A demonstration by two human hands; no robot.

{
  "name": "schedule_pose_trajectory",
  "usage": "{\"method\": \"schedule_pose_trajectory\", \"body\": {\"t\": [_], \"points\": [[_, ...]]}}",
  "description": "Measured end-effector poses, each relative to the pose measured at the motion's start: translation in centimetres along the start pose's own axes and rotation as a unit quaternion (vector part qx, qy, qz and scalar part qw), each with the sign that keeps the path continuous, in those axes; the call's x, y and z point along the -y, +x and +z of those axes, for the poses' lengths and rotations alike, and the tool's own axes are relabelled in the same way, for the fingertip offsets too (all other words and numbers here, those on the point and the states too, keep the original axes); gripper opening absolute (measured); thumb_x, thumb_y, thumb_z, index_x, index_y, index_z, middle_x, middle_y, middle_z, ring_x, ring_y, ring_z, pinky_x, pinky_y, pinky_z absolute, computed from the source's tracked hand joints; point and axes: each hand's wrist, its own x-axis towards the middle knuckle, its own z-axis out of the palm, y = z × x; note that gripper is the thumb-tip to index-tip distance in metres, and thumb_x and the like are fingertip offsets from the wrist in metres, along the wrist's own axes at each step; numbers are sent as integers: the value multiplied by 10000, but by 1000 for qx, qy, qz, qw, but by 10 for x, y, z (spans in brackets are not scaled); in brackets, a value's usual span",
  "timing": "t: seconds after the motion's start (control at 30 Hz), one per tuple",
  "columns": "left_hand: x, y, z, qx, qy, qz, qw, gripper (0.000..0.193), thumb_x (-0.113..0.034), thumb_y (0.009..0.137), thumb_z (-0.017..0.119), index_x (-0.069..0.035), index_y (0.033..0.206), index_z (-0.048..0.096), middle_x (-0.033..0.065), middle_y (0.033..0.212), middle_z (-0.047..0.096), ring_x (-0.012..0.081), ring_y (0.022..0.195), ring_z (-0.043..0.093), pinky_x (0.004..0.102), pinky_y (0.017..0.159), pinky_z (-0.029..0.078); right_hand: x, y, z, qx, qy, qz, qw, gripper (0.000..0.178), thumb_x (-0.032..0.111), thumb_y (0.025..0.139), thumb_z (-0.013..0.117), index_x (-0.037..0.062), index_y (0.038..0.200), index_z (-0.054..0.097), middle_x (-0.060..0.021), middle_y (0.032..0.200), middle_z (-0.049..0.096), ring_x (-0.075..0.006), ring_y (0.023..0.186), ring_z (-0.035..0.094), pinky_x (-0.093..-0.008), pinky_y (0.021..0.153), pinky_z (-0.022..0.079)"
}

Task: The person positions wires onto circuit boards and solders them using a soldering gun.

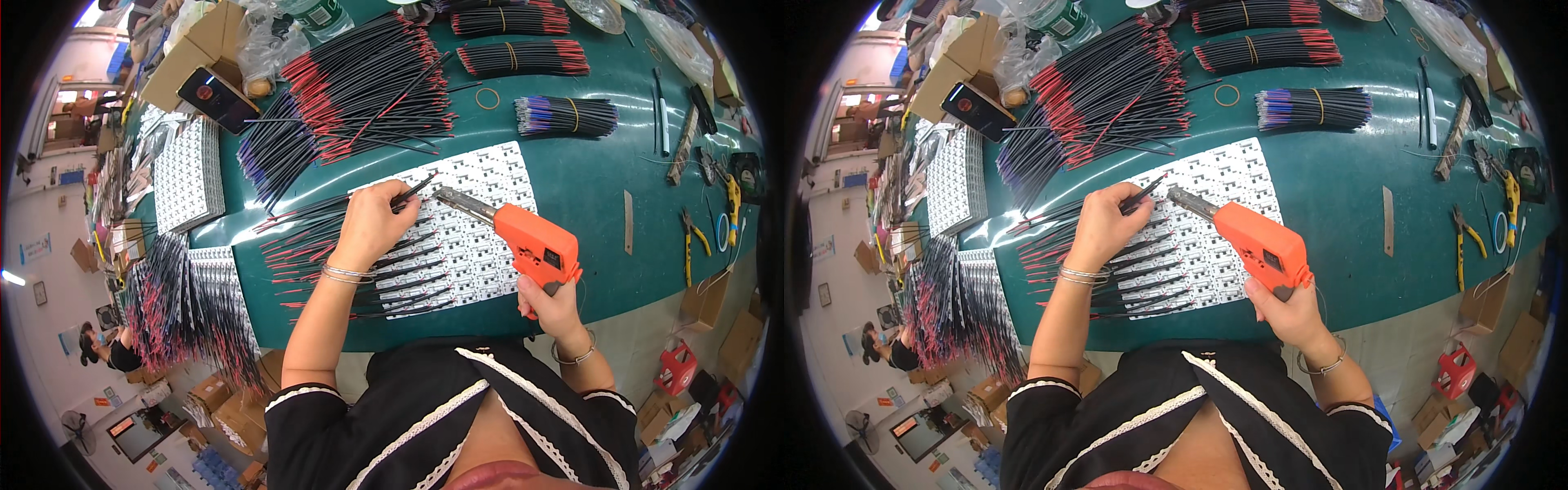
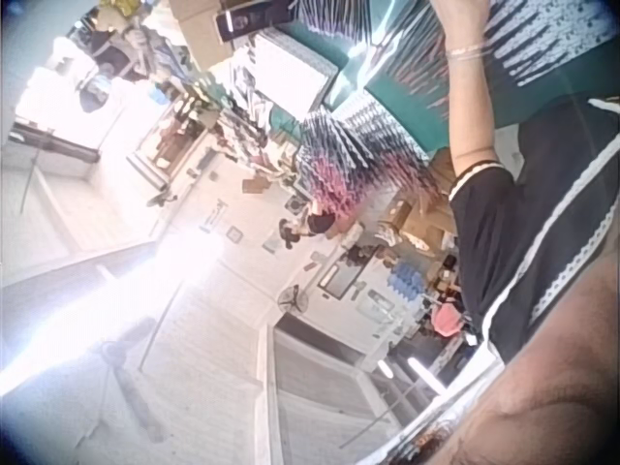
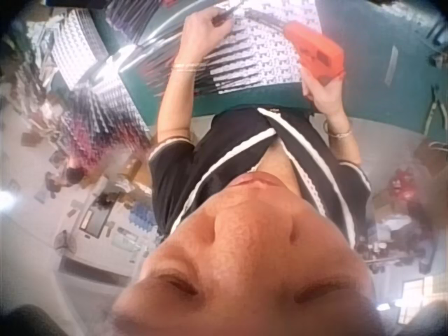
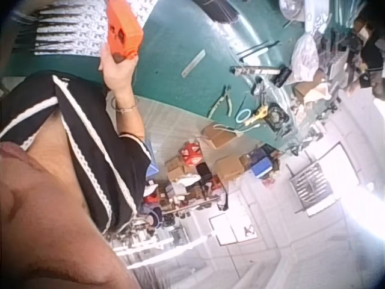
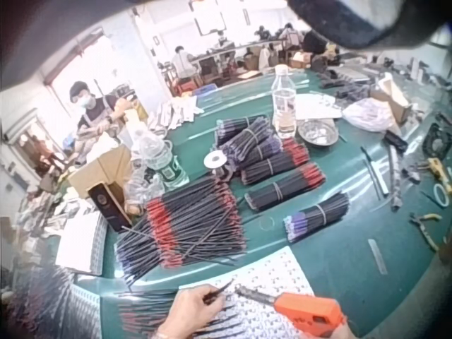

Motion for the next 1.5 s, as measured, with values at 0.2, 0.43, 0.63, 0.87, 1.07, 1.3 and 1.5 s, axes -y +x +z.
{"method": "schedule_pose_trajectory", "body": {"t": [0.2,0.43,0.63,0.87,1.07,1.3,1.5], "points": [[0,1,2,3,17,8,1000,169,-145,708,628,14,765,627,113,646,618,170,527,564,268,544,444,-1,0,1,-6,-6,6,1000,184,79,830,528,-43,959,482,-18,542,473,-73,409,444,-208,387,365],[0,1,3,-4,33,18,999,160,-145,705,628,10,744,623,131,654,617,230,554,591,293,553,453,1,1,4,-2,-9,13,1000,114,79,828,536,-1,885,478,-11,547,472,-65,407,440,-198,372,350],[1,1,2,1,40,16,999,159,-144,706,624,10,744,621,140,653,611,241,552,588,299,549,450,-3,0,0,1,-3,5,1000,145,88,830,533,-16,920,484,-12,546,471,-69,403,438,-203,381,357],[-2,1,1,3,37,14,999,167,-151,712,619,10,755,622,139,649,607,236,526,567,296,533,437,-4,0,1,-4,-1,10,1000,178,100,836,527,-31,949,485,-19,544,469,-78,397,437,-214,390,366],[0,2,-1,13,27,18,999,176,-153,714,618,17,762,619,138,643,602,216,519,555,288,539,434,-1,-2,1,-13,4,8,1000,154,106,835,532,-14,918,481,-19,528,469,-80,393,440,-213,389,374],[-1,7,-6,71,14,11,997,171,-138,713,605,23,768,613,149,642,586,251,559,550,316,555,434,-2,-3,1,-14,-1,8,1000,132,109,835,536,2,888,478,-16,528,473,-80,398,447,-213,380,371],[1,9,-7,71,23,46,996,165,-128,707,604,25,769,609,166,678,591,306,596,560,333,576,439,3,-2,2,-1,-19,32,999,119,111,836,536,9,857,479,-14,525,474,-77,399,444,-213,384,371]]}}
